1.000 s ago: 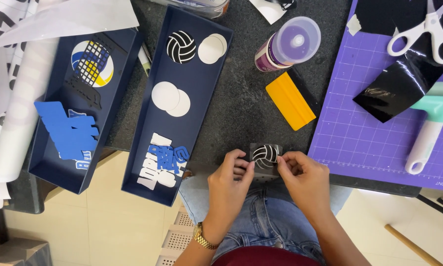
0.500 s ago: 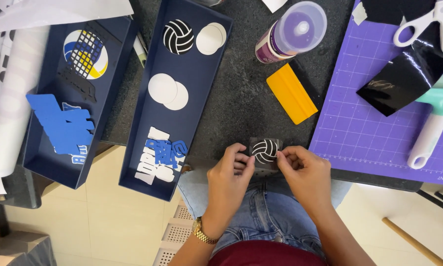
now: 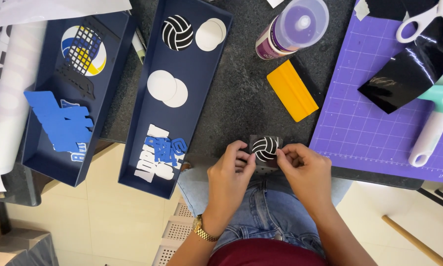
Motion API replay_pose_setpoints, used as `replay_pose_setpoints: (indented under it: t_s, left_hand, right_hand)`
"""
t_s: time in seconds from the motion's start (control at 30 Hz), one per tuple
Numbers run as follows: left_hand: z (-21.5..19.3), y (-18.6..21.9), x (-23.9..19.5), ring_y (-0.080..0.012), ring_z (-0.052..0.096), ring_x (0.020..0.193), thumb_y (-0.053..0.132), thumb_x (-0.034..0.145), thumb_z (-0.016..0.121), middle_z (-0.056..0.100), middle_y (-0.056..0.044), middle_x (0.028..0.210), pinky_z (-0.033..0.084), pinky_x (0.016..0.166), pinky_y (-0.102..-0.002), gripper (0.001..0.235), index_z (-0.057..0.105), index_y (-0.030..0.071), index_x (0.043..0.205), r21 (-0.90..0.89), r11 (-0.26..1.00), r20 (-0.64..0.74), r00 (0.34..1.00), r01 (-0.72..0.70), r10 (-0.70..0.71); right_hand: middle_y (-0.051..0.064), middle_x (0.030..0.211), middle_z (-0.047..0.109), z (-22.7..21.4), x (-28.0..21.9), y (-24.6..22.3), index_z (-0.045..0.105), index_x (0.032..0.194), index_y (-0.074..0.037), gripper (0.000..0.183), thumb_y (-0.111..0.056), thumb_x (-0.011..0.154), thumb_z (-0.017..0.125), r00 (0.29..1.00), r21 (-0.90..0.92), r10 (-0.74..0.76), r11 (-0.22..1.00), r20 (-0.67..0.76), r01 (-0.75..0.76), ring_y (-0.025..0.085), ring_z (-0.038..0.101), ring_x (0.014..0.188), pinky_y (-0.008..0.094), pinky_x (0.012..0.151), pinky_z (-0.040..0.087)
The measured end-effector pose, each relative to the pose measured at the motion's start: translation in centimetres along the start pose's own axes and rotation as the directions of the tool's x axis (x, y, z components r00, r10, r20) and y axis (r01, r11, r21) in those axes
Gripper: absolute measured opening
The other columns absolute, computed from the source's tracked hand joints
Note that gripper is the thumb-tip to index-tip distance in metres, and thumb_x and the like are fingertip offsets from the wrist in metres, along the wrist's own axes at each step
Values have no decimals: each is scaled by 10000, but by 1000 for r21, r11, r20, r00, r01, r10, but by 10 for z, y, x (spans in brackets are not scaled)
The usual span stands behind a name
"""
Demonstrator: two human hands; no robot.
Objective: A person is seen peeling circular vinyl stickers from a backing sheet and carefully applying them to a surface. They use a yellow scraper tool to smooth out the stickers and scissors to cut vinyl material.
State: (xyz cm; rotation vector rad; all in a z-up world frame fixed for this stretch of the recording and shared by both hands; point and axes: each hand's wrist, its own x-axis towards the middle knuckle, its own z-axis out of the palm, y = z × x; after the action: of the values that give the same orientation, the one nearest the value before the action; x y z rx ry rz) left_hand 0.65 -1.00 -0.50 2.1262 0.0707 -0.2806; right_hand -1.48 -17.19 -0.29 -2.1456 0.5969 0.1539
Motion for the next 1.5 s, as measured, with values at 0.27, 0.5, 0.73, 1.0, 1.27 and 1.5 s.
replay_pose_setpoints:
  t_s: [0.27,0.5,0.73,1.0,1.27,1.5]
  left_hand:
    - [2,-1,0,-201,762,592,38,863,774,766,-96,768,643,525,-275,258,661,47,1095,0,1000,-24,999,-30,30]
    - [2,-3,-1,-201,759,588,36,862,770,759,-94,766,643,523,-281,270,656,50,1106,9,999,-37,998,-45,45]
    - [4,-4,-1,-191,758,584,39,861,770,754,-78,755,638,515,-273,270,656,58,1105,38,998,-43,998,-52,54]
    - [3,-2,-2,-212,761,590,44,851,777,743,-89,736,640,517,-288,300,652,56,1124,48,998,-29,998,-45,47]
    - [2,-7,-3,-229,754,585,75,827,825,706,-92,691,638,510,-298,348,650,49,1127,70,996,-44,998,-46,50]
    - [-10,-21,-4,-292,687,1023,78,946,687,683,-98,1126,551,906,-407,237,705,70,1182,236,909,-144,913,-343,381]
  right_hand:
    - [76,538,659,-1,1,-2,762,803,-45,86,-52,881,797,1000,13,2,1000,2,-2,169,601,456,288,455,475]
    - [88,540,663,-2,2,0,729,774,-26,129,-57,863,817,1000,-6,1,1000,-5,-1,199,616,455,311,447,469]
    - [79,535,671,-3,4,1,736,758,-33,131,-46,864,812,1000,13,13,1000,4,-13,187,620,451,298,441,470]
    - [79,509,657,-5,3,0,739,767,-46,128,-62,877,803,999,39,30,999,30,-31,179,592,413,284,429,441]
    - [96,538,675,-3,1,2,743,781,-34,113,-49,875,803,1000,47,25,999,18,-26,190,610,427,287,428,437]
    - [84,530,669,-3,1,5,747,774,-45,125,-66,882,806,1000,46,16,999,19,-17,176,610,428,275,425,437]
